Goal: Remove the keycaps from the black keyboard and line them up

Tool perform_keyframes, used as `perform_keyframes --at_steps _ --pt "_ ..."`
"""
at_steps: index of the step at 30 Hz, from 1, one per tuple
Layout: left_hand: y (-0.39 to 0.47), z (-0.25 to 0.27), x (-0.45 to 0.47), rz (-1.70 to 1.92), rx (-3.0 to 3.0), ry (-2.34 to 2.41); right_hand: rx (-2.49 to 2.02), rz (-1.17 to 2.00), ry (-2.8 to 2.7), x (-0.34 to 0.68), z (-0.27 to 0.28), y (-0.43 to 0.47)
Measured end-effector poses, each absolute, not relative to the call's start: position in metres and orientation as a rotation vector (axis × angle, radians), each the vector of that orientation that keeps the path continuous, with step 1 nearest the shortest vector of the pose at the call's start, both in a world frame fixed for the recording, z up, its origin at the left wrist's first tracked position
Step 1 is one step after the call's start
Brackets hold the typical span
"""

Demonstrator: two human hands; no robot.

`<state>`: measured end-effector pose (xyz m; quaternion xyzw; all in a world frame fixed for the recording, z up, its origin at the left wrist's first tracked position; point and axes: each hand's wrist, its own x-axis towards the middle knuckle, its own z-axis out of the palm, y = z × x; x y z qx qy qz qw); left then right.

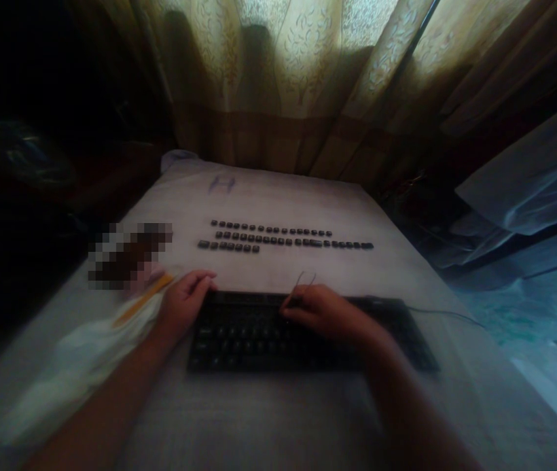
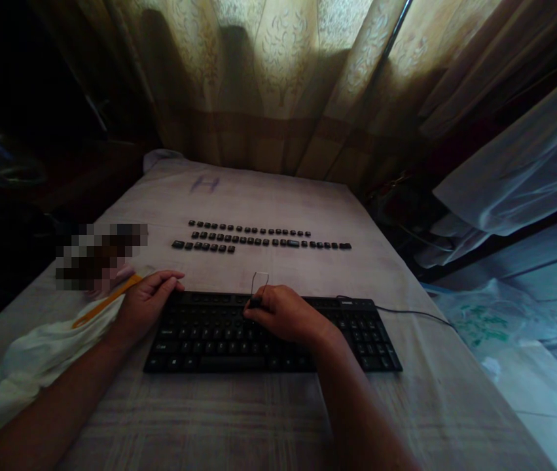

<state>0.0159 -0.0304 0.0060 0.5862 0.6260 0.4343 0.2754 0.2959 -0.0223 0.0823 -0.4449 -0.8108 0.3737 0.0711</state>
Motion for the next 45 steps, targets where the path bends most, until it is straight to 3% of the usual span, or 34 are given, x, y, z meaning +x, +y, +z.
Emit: perform_keyframes --at_steps 12,24,33,38,45 --pt "-0.032 0.011 0.017 1.160 1.575 1.699 -1.290 0.935 -2.464 0.297 0.063 -0.028" --pt "-0.033 0.009 0.018 1.121 1.628 1.712 -1.236 1.142 -2.320 0.302 0.054 -0.024" --pt "-0.035 0.009 0.023 0.998 1.810 1.804 -1.246 1.512 -1.851 0.310 0.046 -0.020" --pt "-0.036 0.013 0.023 1.077 1.922 1.827 -1.247 1.429 -1.843 0.306 0.049 -0.023" --pt "-0.055 0.039 0.045 1.184 2.165 1.610 -1.072 1.069 -1.961 0.283 0.069 -0.038"
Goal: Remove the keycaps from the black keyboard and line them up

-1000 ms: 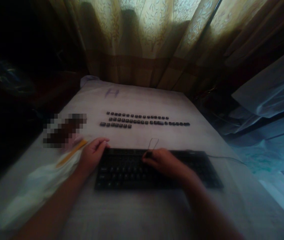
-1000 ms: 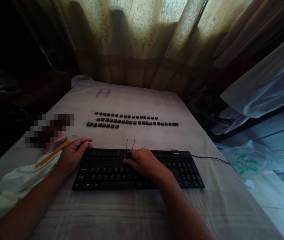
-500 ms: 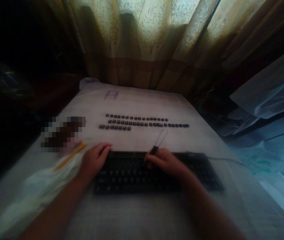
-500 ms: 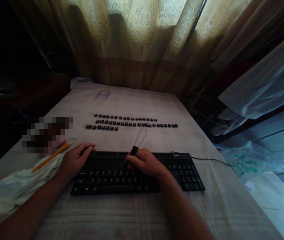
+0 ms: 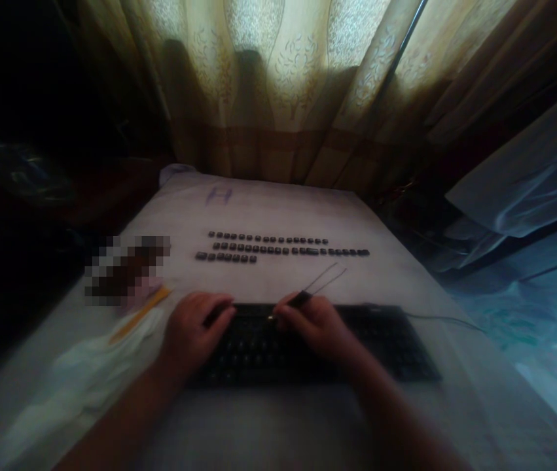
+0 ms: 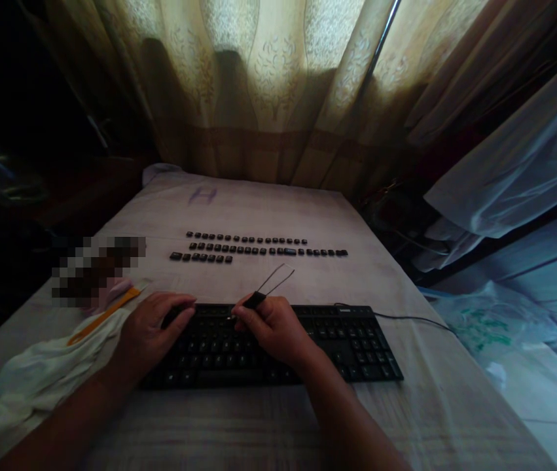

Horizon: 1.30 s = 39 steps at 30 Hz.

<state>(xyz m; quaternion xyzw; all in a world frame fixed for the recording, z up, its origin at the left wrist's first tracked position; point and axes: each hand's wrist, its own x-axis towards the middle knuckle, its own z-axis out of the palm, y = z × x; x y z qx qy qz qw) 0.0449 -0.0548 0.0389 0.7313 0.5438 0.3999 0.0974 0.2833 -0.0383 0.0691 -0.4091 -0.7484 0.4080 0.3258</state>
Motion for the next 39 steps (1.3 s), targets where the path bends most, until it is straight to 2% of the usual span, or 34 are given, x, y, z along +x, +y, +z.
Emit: perform_keyframes --at_steps 5,11,15,20,28,33,39 --pt "-0.076 0.050 0.075 1.005 2.047 1.389 -0.967 0.958 -1.977 0.271 0.071 -0.048" --pt "-0.082 0.046 0.086 0.962 1.498 1.283 -0.847 0.837 -2.046 0.264 0.067 -0.054" --pt "-0.078 0.045 0.086 0.976 1.344 1.207 -0.821 0.772 -2.056 0.263 0.062 -0.053" --pt "-0.073 0.044 0.081 0.978 1.274 1.266 -0.850 0.642 -2.093 0.269 0.061 -0.046" --pt "-0.066 0.049 0.072 0.983 1.200 1.358 -1.233 0.384 -2.516 0.276 0.068 -0.043" --pt "-0.065 0.044 0.071 0.963 1.193 1.355 -1.205 0.168 -2.666 0.257 0.059 -0.051" --pt "-0.067 0.043 0.069 0.901 1.271 1.390 -1.153 0.120 -2.644 0.254 0.051 -0.052"
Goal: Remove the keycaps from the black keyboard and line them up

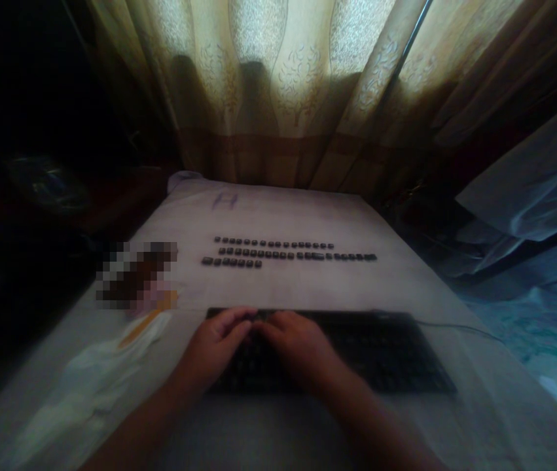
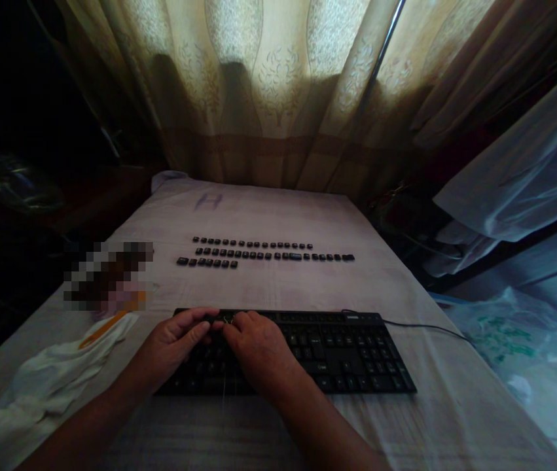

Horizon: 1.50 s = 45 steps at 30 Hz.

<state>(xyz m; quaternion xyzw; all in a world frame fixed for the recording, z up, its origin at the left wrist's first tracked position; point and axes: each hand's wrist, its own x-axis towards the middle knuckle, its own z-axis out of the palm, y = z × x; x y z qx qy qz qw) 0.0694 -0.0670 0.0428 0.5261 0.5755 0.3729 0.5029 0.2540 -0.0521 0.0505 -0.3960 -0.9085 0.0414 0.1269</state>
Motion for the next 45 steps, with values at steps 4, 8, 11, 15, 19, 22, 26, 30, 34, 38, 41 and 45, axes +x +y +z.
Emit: perform_keyframes --at_steps 4,8,11,15,19,22,26,30,34,38,41,45 --pt "-0.069 0.052 0.072 0.867 1.242 1.385 -1.218 0.175 -2.470 0.258 0.060 -0.053" --pt "-0.071 0.054 0.076 0.891 1.278 1.343 -1.121 0.299 -2.298 0.255 0.066 -0.056" --pt "-0.072 0.049 0.077 0.927 1.347 1.319 -1.051 0.299 -2.284 0.251 0.061 -0.057" --pt "-0.075 0.044 0.078 0.890 1.405 1.338 -1.067 0.269 -2.280 0.249 0.054 -0.060" --pt "-0.077 0.046 0.076 0.852 1.586 1.392 -1.047 0.390 -2.253 0.251 0.058 -0.059" --pt "-0.073 0.048 0.067 0.857 1.770 1.515 -1.132 0.513 -2.164 0.259 0.061 -0.037" --pt "-0.057 0.043 0.041 1.017 1.869 1.740 -1.590 0.513 -2.107 0.266 0.056 0.021" --pt "-0.040 0.026 0.019 1.141 1.792 1.867 -1.745 0.522 -2.116 0.260 0.042 0.069" --pt "-0.032 0.012 0.010 1.208 1.616 1.848 -1.818 0.518 -2.134 0.248 0.029 0.084" --pt "-0.029 0.011 0.009 1.230 1.491 1.838 -1.860 0.491 -2.136 0.243 0.026 0.086" --pt "-0.029 0.012 0.009 1.229 1.484 1.815 -1.857 0.478 -2.153 0.242 0.028 0.086" --pt "-0.029 0.011 0.007 1.195 1.515 1.803 -1.838 0.473 -2.183 0.242 0.030 0.086"
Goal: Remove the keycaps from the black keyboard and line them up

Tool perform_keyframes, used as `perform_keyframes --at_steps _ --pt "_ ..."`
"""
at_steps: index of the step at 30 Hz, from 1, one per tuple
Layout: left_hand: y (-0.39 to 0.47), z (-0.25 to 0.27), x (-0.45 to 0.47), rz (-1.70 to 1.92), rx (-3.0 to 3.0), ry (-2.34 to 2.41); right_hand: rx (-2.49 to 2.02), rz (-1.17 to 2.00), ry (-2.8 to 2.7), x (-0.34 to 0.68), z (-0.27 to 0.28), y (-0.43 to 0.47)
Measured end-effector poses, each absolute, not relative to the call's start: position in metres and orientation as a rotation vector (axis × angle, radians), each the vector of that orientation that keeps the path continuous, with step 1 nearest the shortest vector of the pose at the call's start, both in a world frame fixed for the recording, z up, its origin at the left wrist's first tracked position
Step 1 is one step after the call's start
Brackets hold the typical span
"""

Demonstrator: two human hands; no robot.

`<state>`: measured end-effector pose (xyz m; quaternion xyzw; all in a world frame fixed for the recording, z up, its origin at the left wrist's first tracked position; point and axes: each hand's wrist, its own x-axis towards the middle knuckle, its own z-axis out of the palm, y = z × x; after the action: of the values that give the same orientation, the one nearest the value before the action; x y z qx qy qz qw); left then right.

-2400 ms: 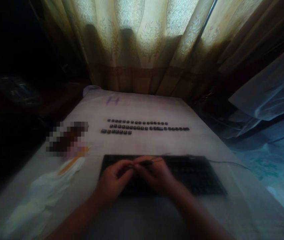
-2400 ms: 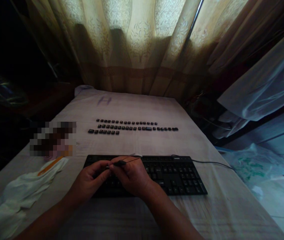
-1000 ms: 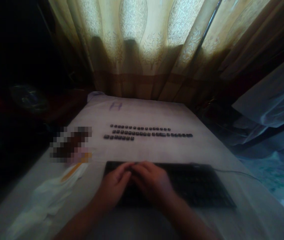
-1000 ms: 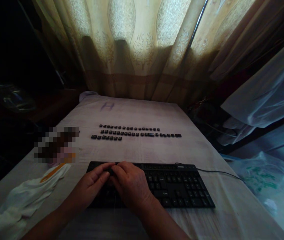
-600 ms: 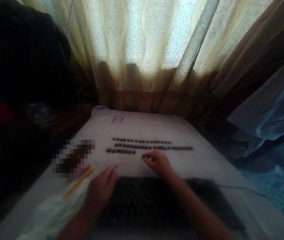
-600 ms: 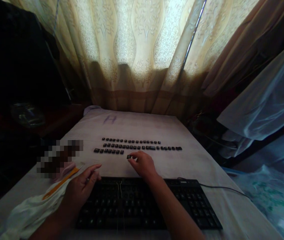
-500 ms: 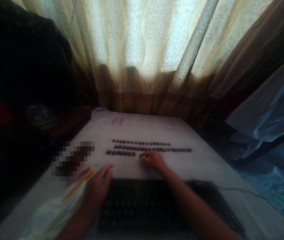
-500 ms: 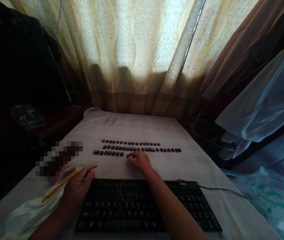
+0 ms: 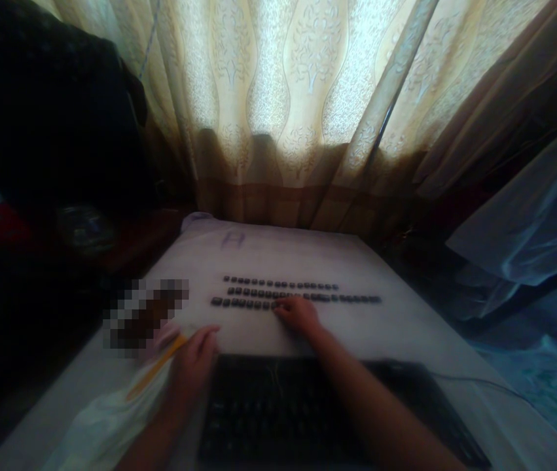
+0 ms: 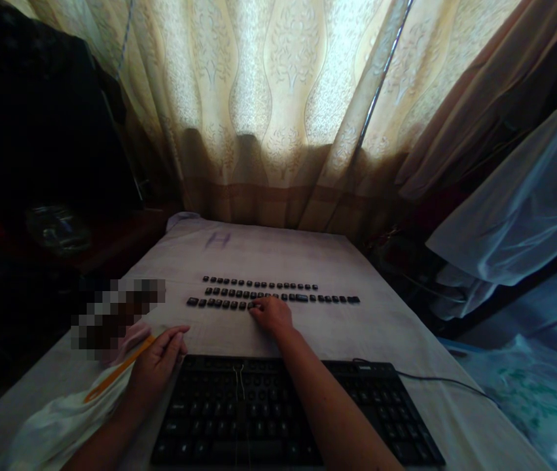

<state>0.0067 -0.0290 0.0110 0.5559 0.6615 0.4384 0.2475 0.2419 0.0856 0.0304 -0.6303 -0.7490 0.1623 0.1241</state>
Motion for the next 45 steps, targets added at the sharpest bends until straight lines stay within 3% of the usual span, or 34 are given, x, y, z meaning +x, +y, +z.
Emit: perform_keyframes --at_steps 8,12,18,27,35,45 --pt "-0.034 0.020 0.009 1.042 1.714 1.875 -1.808 0.455 -2.184 0.243 0.028 0.085" --pt "-0.031 0.052 -0.016 0.687 2.077 2.017 -1.737 0.468 -2.184 0.251 0.030 0.077" --pt "0.001 0.068 -0.096 0.365 1.866 2.476 -1.578 0.512 -2.132 0.279 0.042 0.041" --pt "0.030 0.050 -0.111 0.139 1.708 2.549 -1.409 0.646 -1.686 0.315 0.065 0.002" --pt "0.035 0.056 -0.106 0.224 1.587 2.519 -1.340 0.706 -1.588 0.313 0.076 0.002" --pt "0.030 0.086 -0.141 0.796 1.345 2.177 -1.388 0.703 -1.581 0.322 0.068 0.007"
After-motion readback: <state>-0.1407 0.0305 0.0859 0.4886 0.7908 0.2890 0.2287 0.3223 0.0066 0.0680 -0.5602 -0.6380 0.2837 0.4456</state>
